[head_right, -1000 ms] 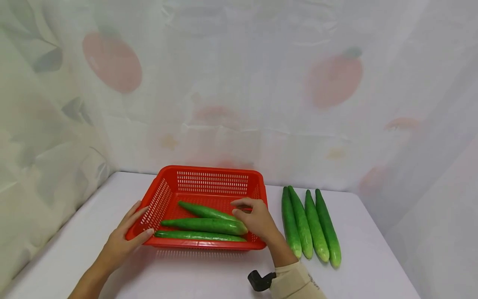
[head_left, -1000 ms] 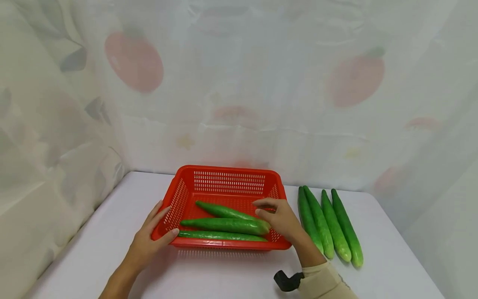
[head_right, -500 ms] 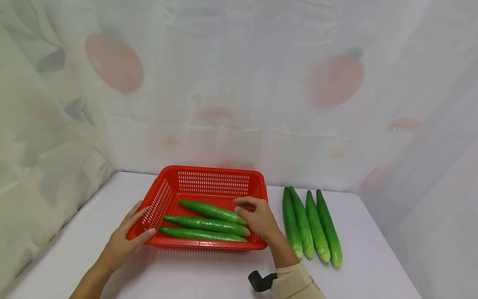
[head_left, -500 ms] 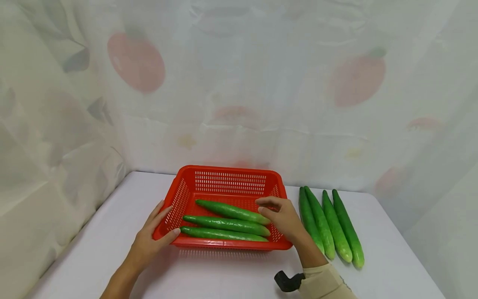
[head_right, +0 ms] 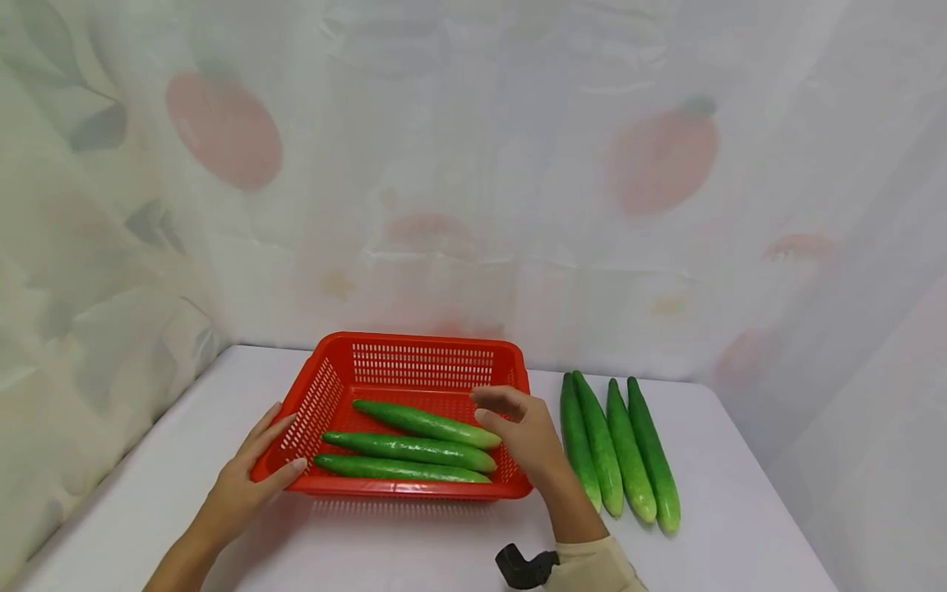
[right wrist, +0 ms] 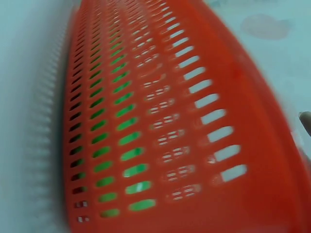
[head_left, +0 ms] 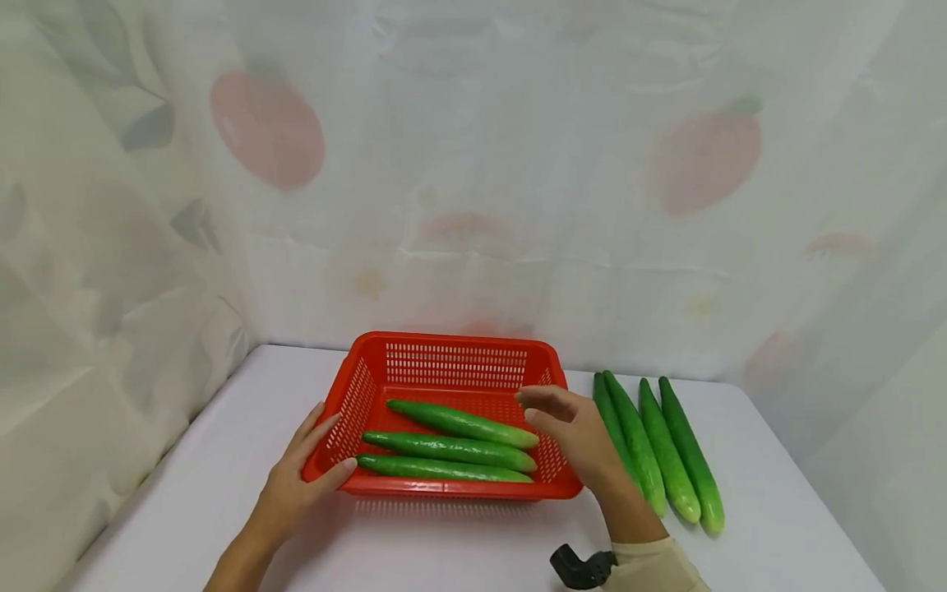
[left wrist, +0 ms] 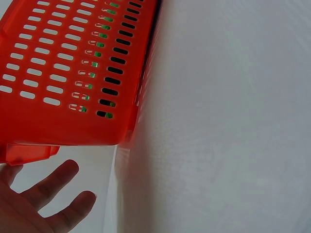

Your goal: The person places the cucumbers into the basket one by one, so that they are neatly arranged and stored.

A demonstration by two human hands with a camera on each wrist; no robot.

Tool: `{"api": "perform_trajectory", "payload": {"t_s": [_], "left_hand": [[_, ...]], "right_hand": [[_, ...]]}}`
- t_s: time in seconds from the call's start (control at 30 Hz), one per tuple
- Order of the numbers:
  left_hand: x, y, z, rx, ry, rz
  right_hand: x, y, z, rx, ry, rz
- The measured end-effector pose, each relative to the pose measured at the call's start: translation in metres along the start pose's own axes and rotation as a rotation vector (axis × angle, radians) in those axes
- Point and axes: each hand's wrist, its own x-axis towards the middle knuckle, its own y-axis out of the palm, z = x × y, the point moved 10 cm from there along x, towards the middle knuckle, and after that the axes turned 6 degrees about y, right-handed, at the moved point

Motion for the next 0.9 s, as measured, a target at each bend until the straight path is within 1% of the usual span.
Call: {"api": "perform_trajectory", "payload": {"t_s": [0.13,0.23,0.37,0.53,0.67,0.9], "left_hand": [[0.0,0.0,0.0,0.007,-0.001,0.003],[0.0,0.0,-0.001,0.003,0.004,0.001],[0.001,-0.001,-0.001,0.01,0.01,-0.002],[0.001,-0.001,-0.001,0.02,0.009,-0.005],[0.0,-0.001,-0.002,0.018,0.006,-0.005],[0.0,0.0,-0.003,0.012,0.002,-0.004]], "right_hand": [[-0.006,-0.007,0.012,0.034,-0.025,-0.002],[-0.012,-0.015,0.019,0.037,-0.023,-0.024],[-0.022,-0.029,0.027,0.008,-0.018,-0.071],[-0.035,-0.047,0.039,-0.026,-0.058,-0.135],[-0.044,-0.061,0.041,-0.038,-0.052,-0.186],[-0.059,-0.08,0.047,-0.072,-0.103,-0.199]]}}
